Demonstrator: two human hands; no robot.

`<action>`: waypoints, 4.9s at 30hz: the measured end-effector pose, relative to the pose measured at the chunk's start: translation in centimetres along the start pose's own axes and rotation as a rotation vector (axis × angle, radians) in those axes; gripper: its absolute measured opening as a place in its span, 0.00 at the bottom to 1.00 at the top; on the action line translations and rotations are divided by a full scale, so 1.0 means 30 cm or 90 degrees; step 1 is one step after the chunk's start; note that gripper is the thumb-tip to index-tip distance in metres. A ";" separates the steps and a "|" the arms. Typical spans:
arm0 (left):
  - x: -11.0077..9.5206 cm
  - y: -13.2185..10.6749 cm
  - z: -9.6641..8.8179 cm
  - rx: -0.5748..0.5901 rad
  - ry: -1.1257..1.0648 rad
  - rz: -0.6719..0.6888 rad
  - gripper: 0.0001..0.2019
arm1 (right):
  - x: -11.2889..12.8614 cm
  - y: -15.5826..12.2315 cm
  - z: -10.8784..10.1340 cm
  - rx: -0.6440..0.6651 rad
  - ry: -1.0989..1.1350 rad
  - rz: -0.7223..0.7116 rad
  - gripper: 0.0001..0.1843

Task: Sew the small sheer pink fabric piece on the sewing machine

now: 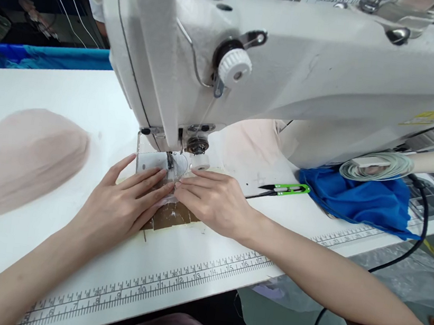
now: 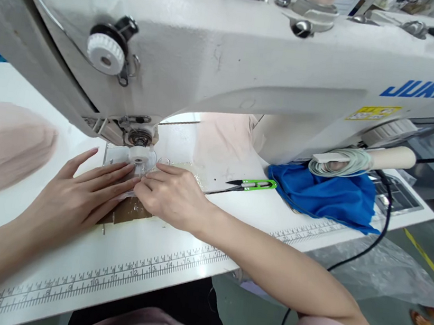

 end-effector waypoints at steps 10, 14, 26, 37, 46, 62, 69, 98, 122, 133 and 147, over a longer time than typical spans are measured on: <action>0.013 0.000 0.008 -0.039 0.031 0.001 0.16 | -0.029 0.008 0.014 0.000 0.039 0.105 0.12; -0.013 -0.009 -0.005 -0.050 0.041 0.015 0.16 | -0.017 -0.001 0.015 -0.045 0.042 0.036 0.13; -0.004 -0.014 -0.005 -0.063 -0.005 0.002 0.16 | -0.008 -0.004 0.023 -0.041 0.042 0.029 0.14; 0.016 -0.001 0.007 -0.060 -0.006 -0.016 0.16 | -0.015 0.000 0.039 -0.029 0.014 0.034 0.15; 0.030 0.013 0.010 -0.078 -0.001 -0.014 0.14 | -0.028 0.009 0.049 -0.016 0.010 0.045 0.14; 0.055 0.020 0.037 -0.068 -0.028 -0.070 0.16 | -0.046 0.019 0.066 0.031 0.005 0.079 0.15; 0.049 0.025 0.032 -0.079 0.007 -0.047 0.16 | -0.048 0.021 0.065 0.033 -0.023 0.065 0.14; 0.048 0.028 -0.011 -0.053 -0.069 -0.038 0.13 | -0.001 0.018 0.027 0.044 0.065 0.091 0.16; -0.003 0.022 0.015 -0.033 0.017 -0.015 0.19 | -0.045 0.014 0.041 0.077 0.008 0.130 0.15; -0.008 0.019 0.025 -0.032 -0.006 -0.033 0.20 | -0.048 0.017 0.034 0.083 0.029 0.131 0.15; -0.007 0.013 0.028 -0.031 0.008 -0.035 0.24 | -0.048 0.012 0.042 0.074 0.014 0.124 0.14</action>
Point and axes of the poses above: each hand's wrist, its own y-axis towards the middle knuckle, its own z-axis out of the palm, x = y × z, the point moved 4 cm from there along y, towards the middle knuckle, and after that the axes turned 6 degrees about -z, right-handed, at the moved point
